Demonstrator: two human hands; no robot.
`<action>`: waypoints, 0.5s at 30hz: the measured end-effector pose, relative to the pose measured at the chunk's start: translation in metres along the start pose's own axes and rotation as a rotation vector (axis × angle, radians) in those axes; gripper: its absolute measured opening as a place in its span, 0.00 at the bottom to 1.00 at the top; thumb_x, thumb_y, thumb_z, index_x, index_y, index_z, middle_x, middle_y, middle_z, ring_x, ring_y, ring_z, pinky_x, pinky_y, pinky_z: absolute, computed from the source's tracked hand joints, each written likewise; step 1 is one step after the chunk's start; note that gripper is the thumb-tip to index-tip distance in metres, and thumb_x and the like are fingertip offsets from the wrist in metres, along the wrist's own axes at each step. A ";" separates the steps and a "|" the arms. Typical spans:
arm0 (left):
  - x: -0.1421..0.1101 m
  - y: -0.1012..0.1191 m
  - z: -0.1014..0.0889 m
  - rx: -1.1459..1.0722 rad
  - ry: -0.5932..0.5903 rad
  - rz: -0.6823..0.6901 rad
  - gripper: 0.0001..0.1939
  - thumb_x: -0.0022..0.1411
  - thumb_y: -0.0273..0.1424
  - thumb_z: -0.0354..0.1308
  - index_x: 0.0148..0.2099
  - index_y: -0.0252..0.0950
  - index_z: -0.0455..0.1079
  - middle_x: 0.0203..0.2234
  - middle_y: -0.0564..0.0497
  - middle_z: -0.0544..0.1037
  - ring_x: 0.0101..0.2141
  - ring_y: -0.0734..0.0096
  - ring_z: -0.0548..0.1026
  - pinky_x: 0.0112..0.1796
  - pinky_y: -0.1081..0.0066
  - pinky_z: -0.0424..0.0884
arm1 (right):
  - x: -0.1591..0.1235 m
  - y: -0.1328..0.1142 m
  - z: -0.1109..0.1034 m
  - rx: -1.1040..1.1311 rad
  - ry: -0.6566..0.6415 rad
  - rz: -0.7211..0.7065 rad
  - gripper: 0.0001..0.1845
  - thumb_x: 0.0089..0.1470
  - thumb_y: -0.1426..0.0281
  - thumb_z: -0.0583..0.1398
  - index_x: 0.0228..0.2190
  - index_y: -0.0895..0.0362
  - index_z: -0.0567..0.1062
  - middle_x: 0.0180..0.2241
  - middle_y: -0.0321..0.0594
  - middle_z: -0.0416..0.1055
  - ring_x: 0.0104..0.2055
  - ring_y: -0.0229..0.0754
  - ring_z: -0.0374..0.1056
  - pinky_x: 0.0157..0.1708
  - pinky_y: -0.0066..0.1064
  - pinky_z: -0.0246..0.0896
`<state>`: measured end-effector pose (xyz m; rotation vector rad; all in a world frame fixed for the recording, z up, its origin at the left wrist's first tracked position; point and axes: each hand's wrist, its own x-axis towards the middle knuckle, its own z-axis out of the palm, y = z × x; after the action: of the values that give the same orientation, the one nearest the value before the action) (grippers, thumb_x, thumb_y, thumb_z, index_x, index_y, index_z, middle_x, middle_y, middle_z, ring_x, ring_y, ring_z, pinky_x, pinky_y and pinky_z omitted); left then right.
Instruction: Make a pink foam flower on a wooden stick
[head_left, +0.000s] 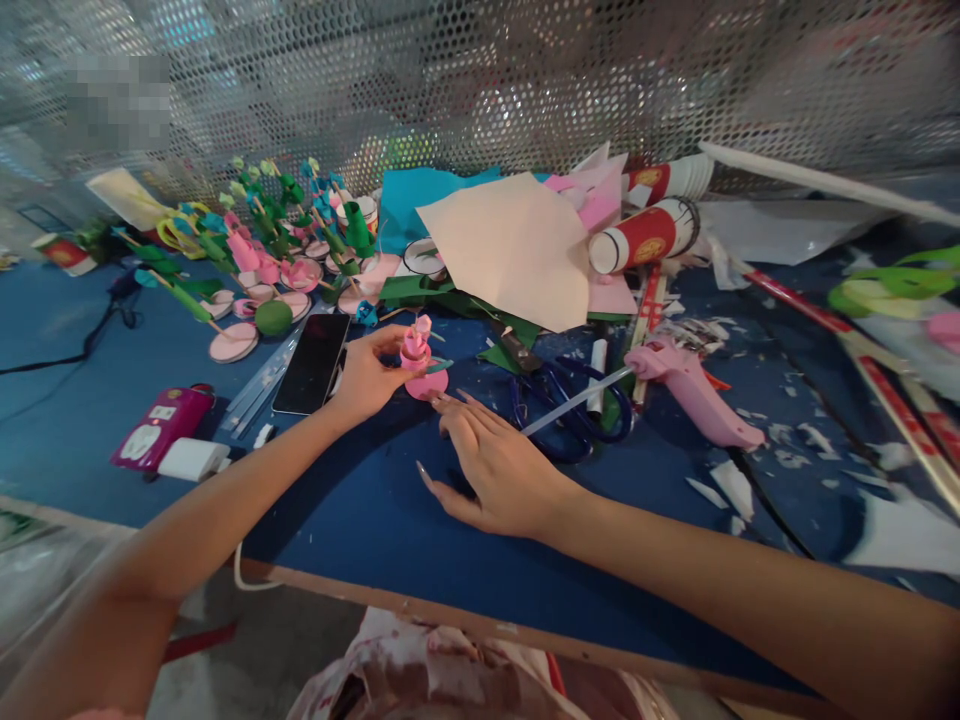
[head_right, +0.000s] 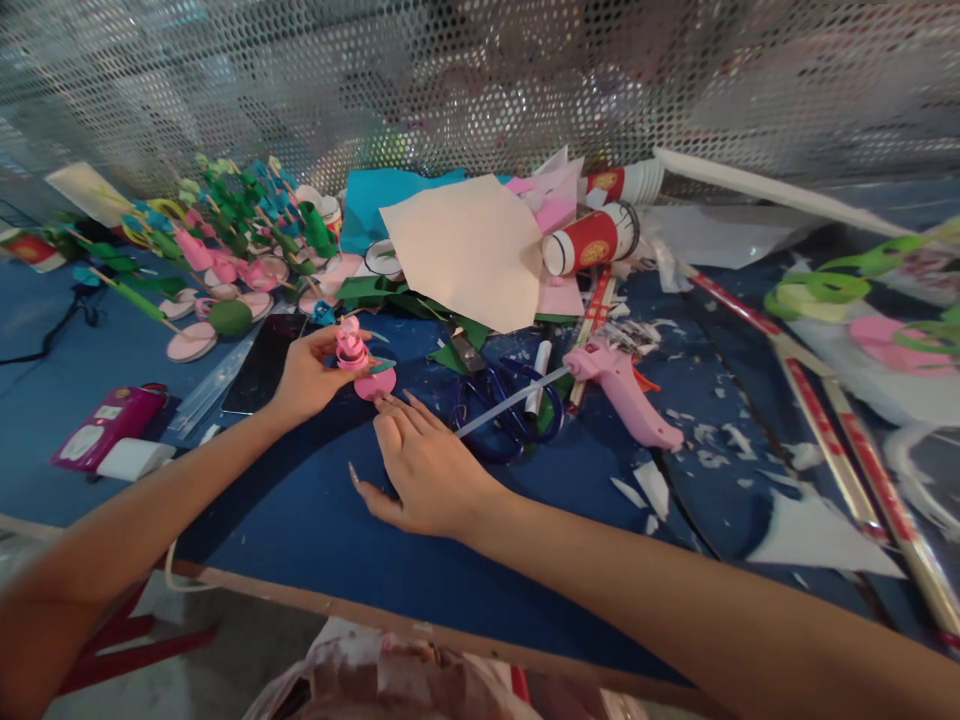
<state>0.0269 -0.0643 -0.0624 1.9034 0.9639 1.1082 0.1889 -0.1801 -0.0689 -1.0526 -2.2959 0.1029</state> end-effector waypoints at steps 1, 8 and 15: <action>0.000 0.000 0.000 -0.010 0.010 -0.004 0.15 0.45 0.35 0.68 0.35 0.35 0.72 0.28 0.51 0.79 0.31 0.67 0.77 0.32 0.69 0.76 | 0.000 0.000 0.000 0.000 0.000 0.000 0.17 0.55 0.62 0.54 0.39 0.65 0.64 0.45 0.64 0.70 0.51 0.57 0.67 0.52 0.50 0.63; -0.001 0.001 0.000 -0.013 0.020 -0.029 0.15 0.44 0.34 0.68 0.35 0.34 0.73 0.31 0.49 0.79 0.32 0.66 0.78 0.34 0.67 0.76 | 0.000 -0.001 0.001 0.012 -0.002 0.002 0.17 0.55 0.63 0.54 0.38 0.65 0.64 0.45 0.65 0.70 0.51 0.57 0.67 0.52 0.50 0.62; -0.001 0.003 0.000 0.011 0.001 -0.036 0.16 0.45 0.37 0.68 0.36 0.34 0.73 0.32 0.50 0.79 0.33 0.67 0.78 0.36 0.67 0.76 | 0.001 0.000 0.000 0.017 -0.007 0.003 0.16 0.55 0.63 0.54 0.39 0.65 0.64 0.44 0.65 0.70 0.51 0.57 0.67 0.52 0.51 0.62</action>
<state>0.0275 -0.0667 -0.0608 1.8870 1.0025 1.0858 0.1883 -0.1798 -0.0682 -1.0492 -2.2957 0.1268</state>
